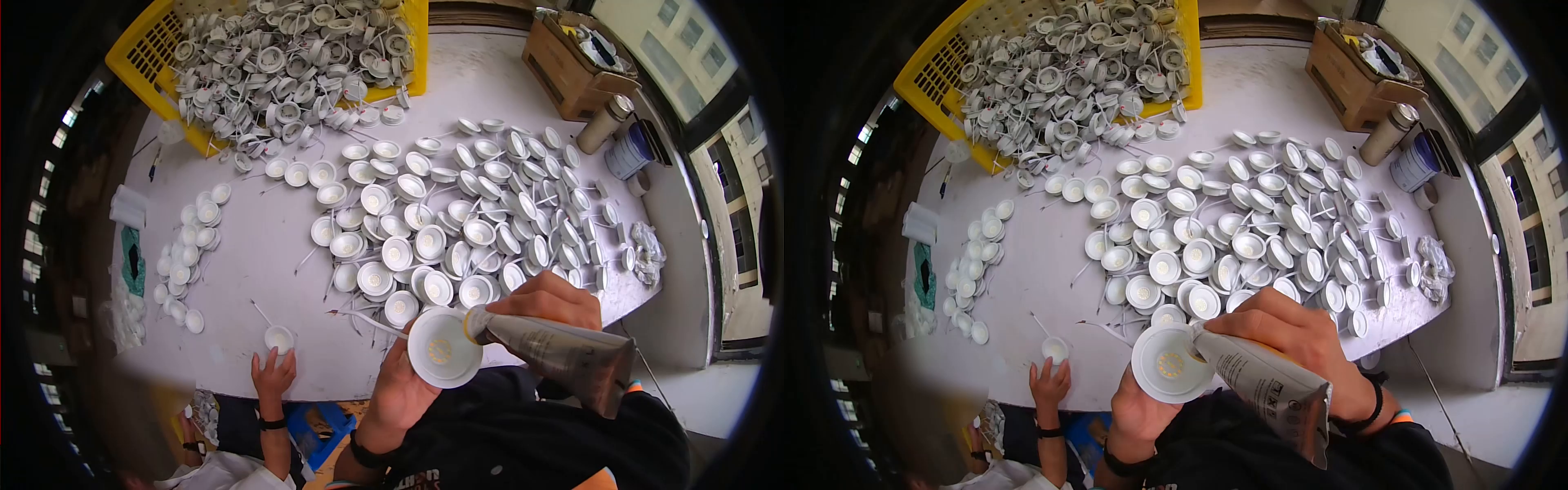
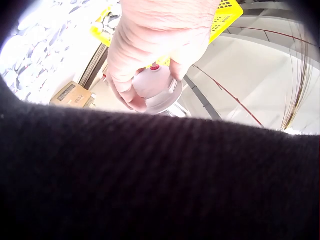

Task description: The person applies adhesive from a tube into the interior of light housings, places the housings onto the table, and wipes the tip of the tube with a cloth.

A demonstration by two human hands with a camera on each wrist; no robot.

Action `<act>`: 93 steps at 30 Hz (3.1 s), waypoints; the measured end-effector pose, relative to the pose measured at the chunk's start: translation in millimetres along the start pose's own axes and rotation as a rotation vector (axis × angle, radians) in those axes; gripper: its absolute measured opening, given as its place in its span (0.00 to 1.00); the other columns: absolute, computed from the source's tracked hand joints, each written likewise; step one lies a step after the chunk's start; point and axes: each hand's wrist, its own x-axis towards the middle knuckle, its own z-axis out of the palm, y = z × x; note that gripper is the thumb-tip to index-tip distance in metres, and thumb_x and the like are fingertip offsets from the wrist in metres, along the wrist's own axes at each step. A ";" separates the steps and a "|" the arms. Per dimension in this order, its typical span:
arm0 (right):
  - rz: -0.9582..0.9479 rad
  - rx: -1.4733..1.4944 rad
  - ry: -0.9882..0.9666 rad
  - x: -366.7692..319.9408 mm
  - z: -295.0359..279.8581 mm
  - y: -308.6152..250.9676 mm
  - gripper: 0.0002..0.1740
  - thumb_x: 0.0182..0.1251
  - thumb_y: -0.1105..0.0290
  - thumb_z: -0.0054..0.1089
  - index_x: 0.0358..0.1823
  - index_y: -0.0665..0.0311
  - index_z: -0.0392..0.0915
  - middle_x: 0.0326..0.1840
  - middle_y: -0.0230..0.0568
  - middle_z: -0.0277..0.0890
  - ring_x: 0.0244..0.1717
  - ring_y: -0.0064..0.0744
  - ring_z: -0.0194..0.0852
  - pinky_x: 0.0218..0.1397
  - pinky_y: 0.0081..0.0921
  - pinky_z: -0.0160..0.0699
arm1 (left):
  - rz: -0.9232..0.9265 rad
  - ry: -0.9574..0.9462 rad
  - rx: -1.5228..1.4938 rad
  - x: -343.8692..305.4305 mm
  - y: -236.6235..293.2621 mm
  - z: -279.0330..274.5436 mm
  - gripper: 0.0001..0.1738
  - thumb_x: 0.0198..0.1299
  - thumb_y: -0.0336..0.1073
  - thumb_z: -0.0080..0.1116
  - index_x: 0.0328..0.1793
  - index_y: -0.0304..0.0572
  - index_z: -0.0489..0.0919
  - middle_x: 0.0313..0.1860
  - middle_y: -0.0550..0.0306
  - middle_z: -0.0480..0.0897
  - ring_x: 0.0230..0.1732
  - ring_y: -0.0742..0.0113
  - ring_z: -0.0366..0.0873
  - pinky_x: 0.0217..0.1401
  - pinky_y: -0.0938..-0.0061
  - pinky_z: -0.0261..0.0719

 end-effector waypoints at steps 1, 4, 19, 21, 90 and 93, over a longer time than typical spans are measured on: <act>-0.005 0.004 -0.043 -0.4 -2.1 -1.2 0.15 0.41 0.75 0.58 0.35 0.66 0.74 0.32 0.35 0.73 0.28 0.28 0.69 0.26 0.20 0.71 | 0.034 -0.011 0.004 0.0 0.0 -0.3 0.35 0.55 0.47 0.46 0.63 0.37 0.48 0.58 0.52 0.59 0.59 0.63 0.59 0.59 0.67 0.60; 0.086 0.070 -0.124 -3.5 -7.1 -5.0 0.15 0.38 0.75 0.60 0.34 0.65 0.75 0.30 0.35 0.71 0.28 0.29 0.69 0.26 0.19 0.70 | 0.044 0.011 0.015 0.4 0.0 -0.5 0.34 0.56 0.47 0.45 0.62 0.36 0.49 0.58 0.51 0.59 0.59 0.62 0.59 0.59 0.66 0.60; 0.295 0.444 -0.088 11.7 25.3 -3.2 0.08 0.49 0.74 0.58 0.33 0.64 0.74 0.30 0.35 0.72 0.30 0.30 0.70 0.33 0.25 0.69 | 0.045 -0.023 0.010 10.8 -6.7 -8.7 0.31 0.54 0.54 0.41 0.60 0.47 0.56 0.57 0.53 0.62 0.55 0.57 0.63 0.49 0.60 0.68; 0.163 0.339 0.024 10.6 34.3 3.3 0.08 0.49 0.74 0.58 0.32 0.65 0.74 0.30 0.36 0.72 0.31 0.30 0.70 0.34 0.24 0.69 | 0.055 0.014 0.011 9.7 -8.5 -9.5 0.31 0.54 0.54 0.41 0.60 0.47 0.56 0.57 0.53 0.63 0.54 0.57 0.64 0.47 0.61 0.69; 0.698 0.894 0.249 10.0 65.4 17.3 0.14 0.51 0.68 0.56 0.34 0.70 0.65 0.22 0.37 0.66 0.18 0.20 0.64 0.14 0.13 0.62 | 0.726 0.838 -0.115 -78.1 162.4 -186.7 0.18 0.45 0.26 0.48 0.46 0.36 0.67 0.39 0.52 0.71 0.36 0.61 0.70 0.38 0.73 0.74; 0.646 0.884 0.231 -3.3 52.0 11.4 0.15 0.51 0.68 0.56 0.34 0.71 0.66 0.24 0.38 0.66 0.18 0.21 0.65 0.15 0.12 0.63 | 0.568 0.728 -0.063 -60.2 122.2 -128.0 0.19 0.44 0.26 0.48 0.47 0.38 0.66 0.41 0.51 0.71 0.39 0.59 0.70 0.37 0.72 0.74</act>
